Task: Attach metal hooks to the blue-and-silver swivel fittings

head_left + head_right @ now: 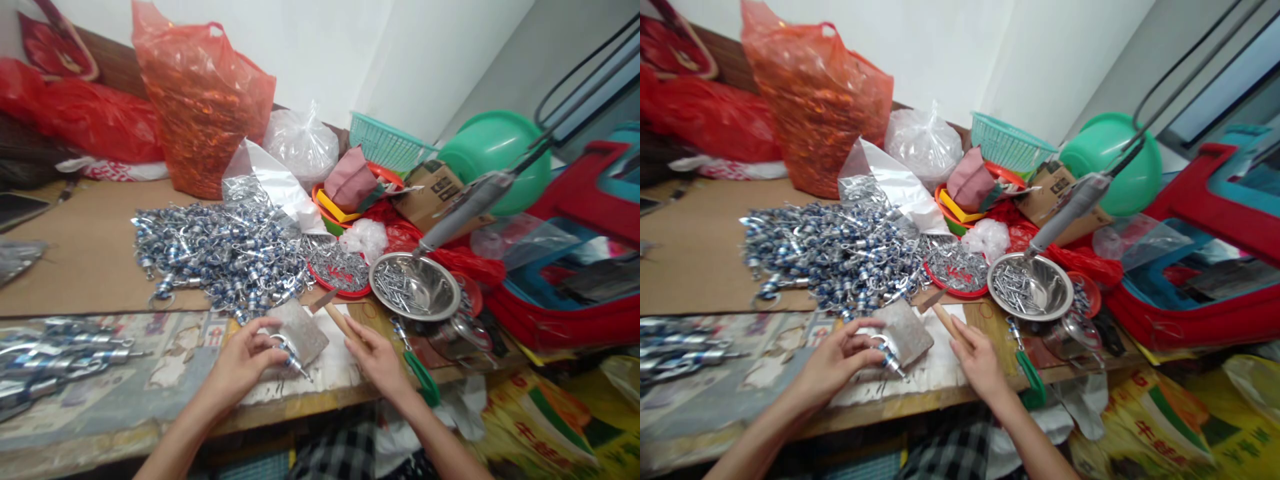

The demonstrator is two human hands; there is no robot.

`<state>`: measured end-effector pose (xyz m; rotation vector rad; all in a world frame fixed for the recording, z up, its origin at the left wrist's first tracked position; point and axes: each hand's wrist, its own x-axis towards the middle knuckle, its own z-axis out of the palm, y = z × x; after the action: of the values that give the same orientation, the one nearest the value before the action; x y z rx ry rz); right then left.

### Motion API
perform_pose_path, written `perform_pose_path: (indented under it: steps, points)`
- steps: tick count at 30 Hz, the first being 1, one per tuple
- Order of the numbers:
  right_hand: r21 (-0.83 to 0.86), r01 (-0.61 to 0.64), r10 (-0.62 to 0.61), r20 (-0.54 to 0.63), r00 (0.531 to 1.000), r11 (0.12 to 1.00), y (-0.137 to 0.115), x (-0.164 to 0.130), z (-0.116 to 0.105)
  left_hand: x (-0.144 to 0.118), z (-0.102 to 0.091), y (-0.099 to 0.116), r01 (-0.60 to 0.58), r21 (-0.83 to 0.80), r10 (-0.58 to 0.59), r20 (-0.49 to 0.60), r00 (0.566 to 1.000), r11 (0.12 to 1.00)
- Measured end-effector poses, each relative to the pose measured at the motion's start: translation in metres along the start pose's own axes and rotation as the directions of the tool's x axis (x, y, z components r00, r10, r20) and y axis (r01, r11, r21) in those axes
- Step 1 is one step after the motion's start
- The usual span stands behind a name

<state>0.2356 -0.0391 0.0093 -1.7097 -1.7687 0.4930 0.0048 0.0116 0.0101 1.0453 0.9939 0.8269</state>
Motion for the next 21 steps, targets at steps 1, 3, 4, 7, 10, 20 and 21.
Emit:
perform_pose_path:
  steps: [1, 3, 4, 7, 10, 20, 21]
  points:
    - [-0.026, -0.033, 0.034, 0.042, 0.999, 0.999, 0.008, 0.007, 0.001, -0.001, 0.0, 0.001, -0.015, 0.047, 0.016, -0.02, 1.0, 0.999]
    - [-0.135, -0.032, 0.049, 0.121, 0.991, 0.99, 0.019, 0.024, 0.001, -0.001, 0.0, 0.002, -0.063, 0.142, 0.074, -0.074, 0.994, 0.988]
    - [-0.207, -0.015, 0.042, 0.127, 0.991, 0.978, 0.022, 0.034, 0.001, -0.001, 0.0, 0.002, -0.096, 0.182, 0.116, -0.102, 0.988, 0.979]
    - [-0.388, -0.012, 0.027, 0.035, 0.999, 0.921, 0.028, 0.071, -0.003, 0.0, 0.002, 0.0, -0.199, 0.239, 0.236, -0.136, 0.962, 0.95]
    - [-0.497, -0.054, 0.074, 0.021, 0.997, 0.866, 0.034, 0.117, -0.005, 0.002, 0.002, -0.003, -0.27, 0.342, 0.326, -0.117, 0.938, 0.9]
    - [-0.63, -0.096, 0.241, 0.149, 0.959, 0.771, 0.044, 0.172, 0.01, -0.002, 0.002, -0.005, -0.306, 0.437, 0.362, -0.049, 0.931, 0.846]
    - [-0.62, -0.11, 0.248, 0.142, 0.958, 0.777, 0.046, 0.172, 0.008, -0.003, 0.002, -0.005, -0.309, 0.433, 0.363, -0.045, 0.931, 0.847]
